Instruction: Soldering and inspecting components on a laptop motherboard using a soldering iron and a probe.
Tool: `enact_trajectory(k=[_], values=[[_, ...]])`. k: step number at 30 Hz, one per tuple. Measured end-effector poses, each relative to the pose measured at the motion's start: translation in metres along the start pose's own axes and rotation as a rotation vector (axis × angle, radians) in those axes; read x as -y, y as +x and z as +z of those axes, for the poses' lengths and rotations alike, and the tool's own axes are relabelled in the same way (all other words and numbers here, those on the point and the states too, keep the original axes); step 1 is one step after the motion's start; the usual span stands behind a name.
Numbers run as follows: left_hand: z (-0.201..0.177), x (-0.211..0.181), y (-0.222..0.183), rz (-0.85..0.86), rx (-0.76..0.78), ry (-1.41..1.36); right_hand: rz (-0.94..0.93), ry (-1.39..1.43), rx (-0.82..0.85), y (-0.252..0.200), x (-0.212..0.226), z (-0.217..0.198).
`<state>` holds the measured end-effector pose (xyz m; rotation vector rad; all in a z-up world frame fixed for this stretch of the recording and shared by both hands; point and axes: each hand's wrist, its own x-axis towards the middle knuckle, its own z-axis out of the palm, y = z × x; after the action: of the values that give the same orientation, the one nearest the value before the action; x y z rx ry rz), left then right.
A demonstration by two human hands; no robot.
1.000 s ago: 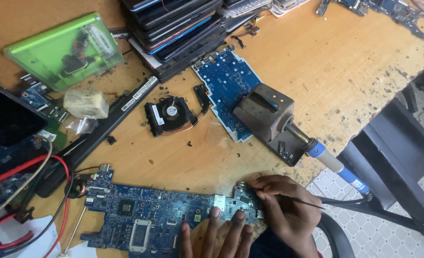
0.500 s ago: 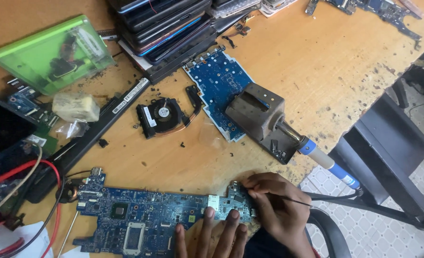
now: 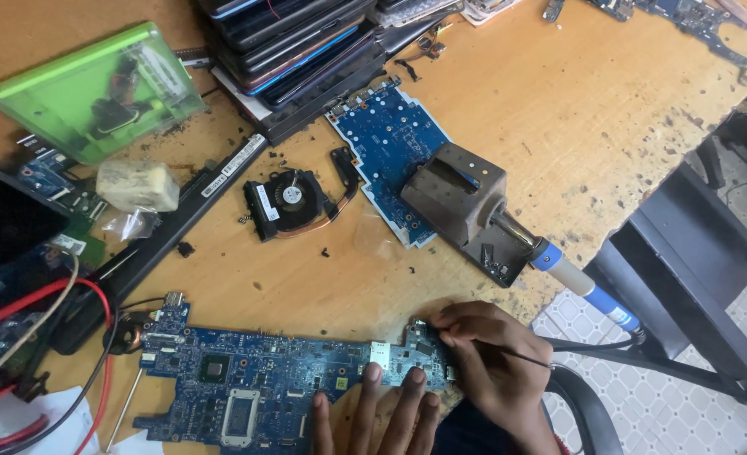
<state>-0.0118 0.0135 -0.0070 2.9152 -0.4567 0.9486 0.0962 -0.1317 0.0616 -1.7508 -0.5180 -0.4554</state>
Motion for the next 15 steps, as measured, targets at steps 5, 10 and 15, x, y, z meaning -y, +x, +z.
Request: enact_trajectory(k=[5, 10, 15], values=[[0.0013, 0.0026, 0.0004, 0.021, -0.008, 0.026, 0.022, 0.056, -0.028, -0.0070, -0.0059, 0.0003], [0.0024, -0.0019, -0.0008, -0.026, -0.029, 0.013, 0.014, -0.034, -0.014, -0.0040, -0.0021, 0.0006], [-0.0023, 0.0017, 0.0026, 0.006, -0.007, 0.045, 0.002, -0.018, -0.023, -0.0051, -0.0028, 0.0016]])
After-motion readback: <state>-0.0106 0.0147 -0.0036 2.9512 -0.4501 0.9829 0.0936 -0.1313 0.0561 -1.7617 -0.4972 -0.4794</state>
